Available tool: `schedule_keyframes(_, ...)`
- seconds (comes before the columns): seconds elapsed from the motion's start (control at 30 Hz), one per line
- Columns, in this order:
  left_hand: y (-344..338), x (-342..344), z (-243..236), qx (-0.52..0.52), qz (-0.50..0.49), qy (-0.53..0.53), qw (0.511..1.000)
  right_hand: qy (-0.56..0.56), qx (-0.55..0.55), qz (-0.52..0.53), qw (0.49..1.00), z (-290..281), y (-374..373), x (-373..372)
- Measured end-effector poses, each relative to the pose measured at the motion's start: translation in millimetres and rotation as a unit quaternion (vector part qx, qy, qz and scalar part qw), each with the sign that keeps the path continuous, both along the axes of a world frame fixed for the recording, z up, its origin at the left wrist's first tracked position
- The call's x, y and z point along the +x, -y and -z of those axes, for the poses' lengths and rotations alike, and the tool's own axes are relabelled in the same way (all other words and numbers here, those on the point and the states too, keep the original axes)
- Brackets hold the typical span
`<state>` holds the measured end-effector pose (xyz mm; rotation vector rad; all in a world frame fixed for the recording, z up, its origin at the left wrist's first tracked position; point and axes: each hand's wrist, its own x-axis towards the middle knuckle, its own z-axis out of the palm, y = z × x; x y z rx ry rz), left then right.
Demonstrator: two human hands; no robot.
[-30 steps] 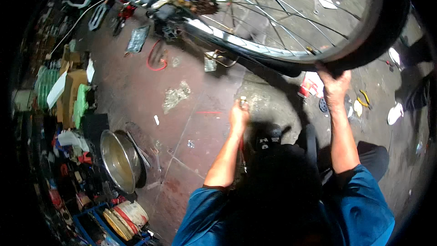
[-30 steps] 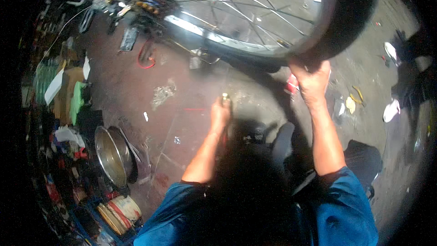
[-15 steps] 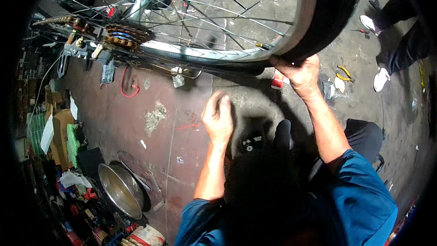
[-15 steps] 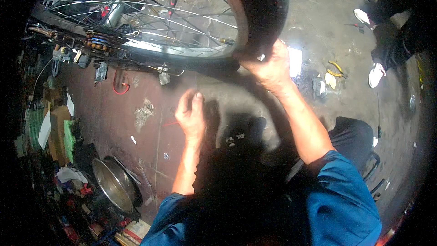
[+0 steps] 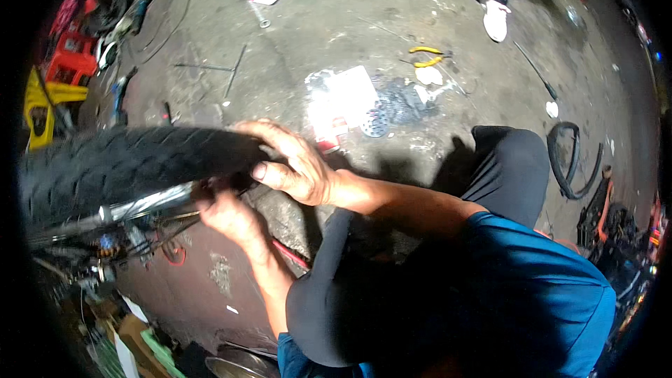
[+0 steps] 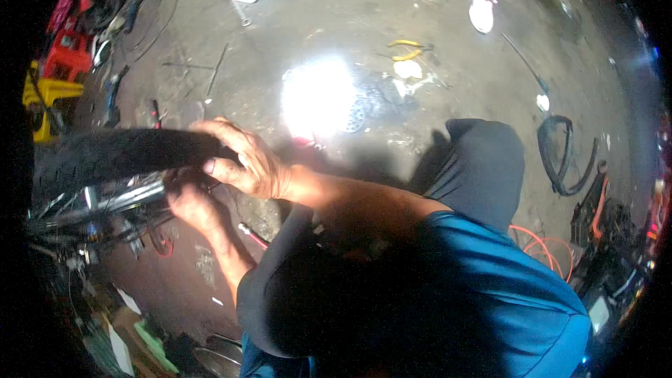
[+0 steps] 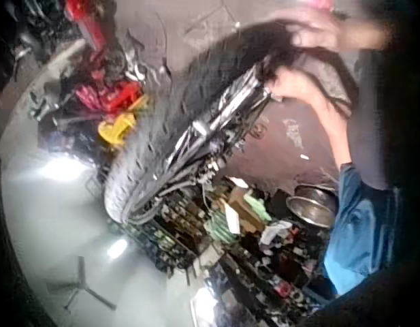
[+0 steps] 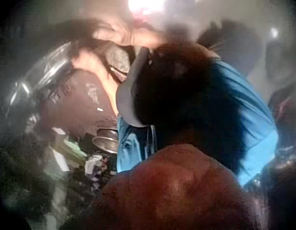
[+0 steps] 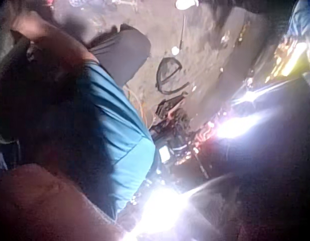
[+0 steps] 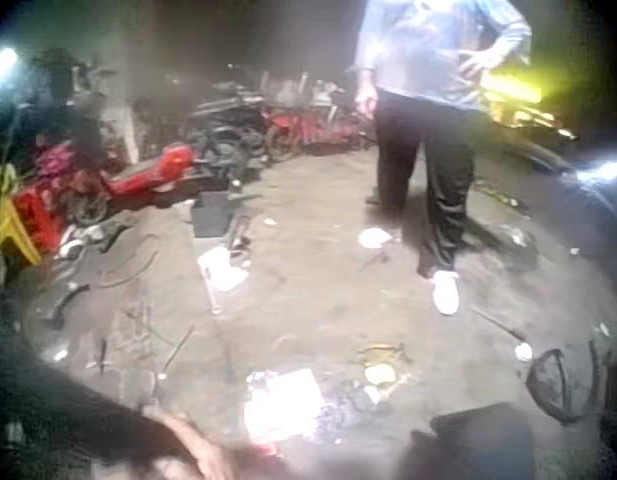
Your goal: The person fits a bicycle tire onto a wheel rim by hand and inflates the tire using an air hose.
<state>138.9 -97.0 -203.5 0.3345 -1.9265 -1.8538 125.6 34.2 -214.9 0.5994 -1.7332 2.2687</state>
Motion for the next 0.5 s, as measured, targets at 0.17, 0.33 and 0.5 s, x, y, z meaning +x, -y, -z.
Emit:
schedule_keyframes(0.17,21,1,-4,0.016,-0.057,-0.019,0.998,0.277,0.106,0.142,0.944,68,-9,-20)
schedule_keyframes(0.33,11,-7,3,0.031,-0.025,0.031,0.999,0.39,0.452,0.21,0.774,237,-131,-24)
schedule_keyframes(0.5,-1,8,0,-0.024,0.002,0.031,0.999,0.396,0.552,0.268,0.684,214,-237,-35)
